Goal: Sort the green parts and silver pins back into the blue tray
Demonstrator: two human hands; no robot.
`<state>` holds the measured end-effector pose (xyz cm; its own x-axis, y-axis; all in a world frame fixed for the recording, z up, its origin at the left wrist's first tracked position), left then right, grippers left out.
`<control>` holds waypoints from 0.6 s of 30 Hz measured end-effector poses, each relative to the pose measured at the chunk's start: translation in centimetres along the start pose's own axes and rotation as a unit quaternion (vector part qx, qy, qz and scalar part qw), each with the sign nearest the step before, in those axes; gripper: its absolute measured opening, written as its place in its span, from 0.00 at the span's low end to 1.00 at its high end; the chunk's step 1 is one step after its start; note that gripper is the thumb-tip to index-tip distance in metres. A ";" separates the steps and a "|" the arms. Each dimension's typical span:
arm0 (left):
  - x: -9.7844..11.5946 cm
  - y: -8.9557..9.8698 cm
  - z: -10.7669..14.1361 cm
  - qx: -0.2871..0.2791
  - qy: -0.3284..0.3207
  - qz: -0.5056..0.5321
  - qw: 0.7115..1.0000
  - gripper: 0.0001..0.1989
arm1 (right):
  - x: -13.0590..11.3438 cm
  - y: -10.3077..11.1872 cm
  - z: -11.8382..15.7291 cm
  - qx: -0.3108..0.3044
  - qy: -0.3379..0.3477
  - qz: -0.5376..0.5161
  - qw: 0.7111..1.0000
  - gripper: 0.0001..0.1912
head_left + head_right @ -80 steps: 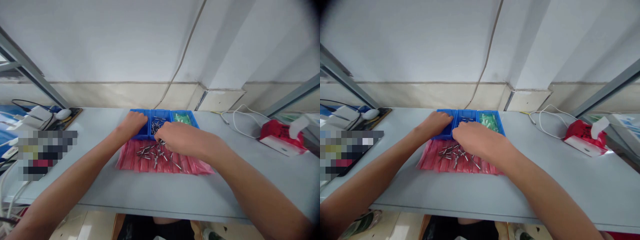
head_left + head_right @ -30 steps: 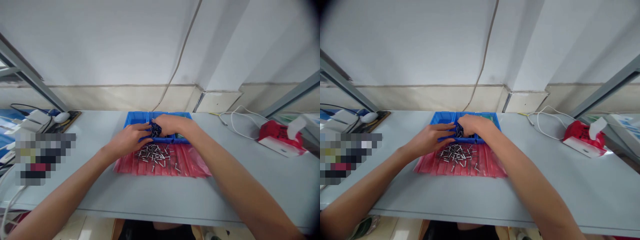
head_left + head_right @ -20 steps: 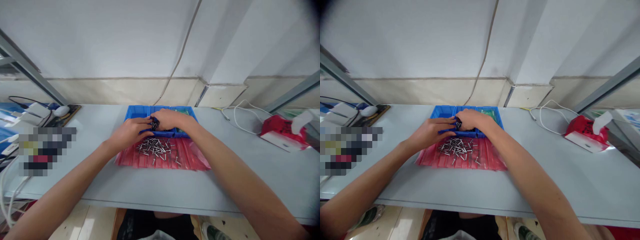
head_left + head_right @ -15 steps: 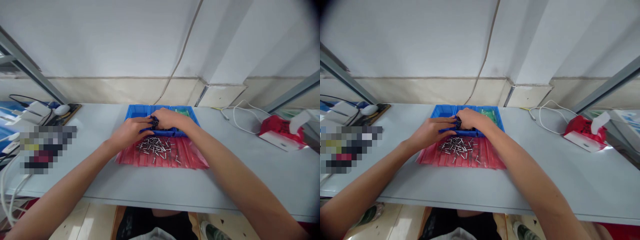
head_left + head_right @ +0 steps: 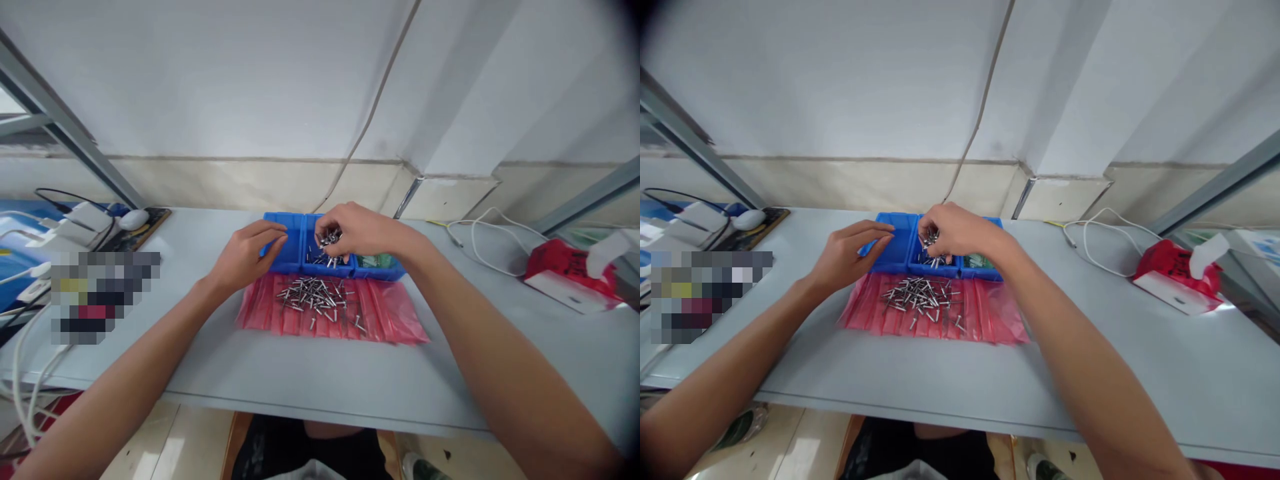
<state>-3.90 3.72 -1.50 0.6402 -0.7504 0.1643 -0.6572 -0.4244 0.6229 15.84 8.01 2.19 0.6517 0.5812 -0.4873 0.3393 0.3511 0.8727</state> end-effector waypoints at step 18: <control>0.0 -0.9 0.7 -0.007 -0.005 0.000 1.000 0.09 | -5.5 -5.7 1.2 -0.072 0.144 0.008 0.987 0.14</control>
<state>-3.63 3.71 -2.61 0.6368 -0.7549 0.1569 -0.6515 -0.4179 0.6332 11.13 1.97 -0.02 0.4287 0.7651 -0.4804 0.2165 0.4292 0.8769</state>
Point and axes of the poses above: each hand's wrist, its own z-axis away from the middle knuckle, its own y-axis out of the back of the hand, x = y × z, the point moved 5 cm from there along -z, towards the middle knuckle, and after that the axes turned 5 degrees about x, right-handed, at the moved point
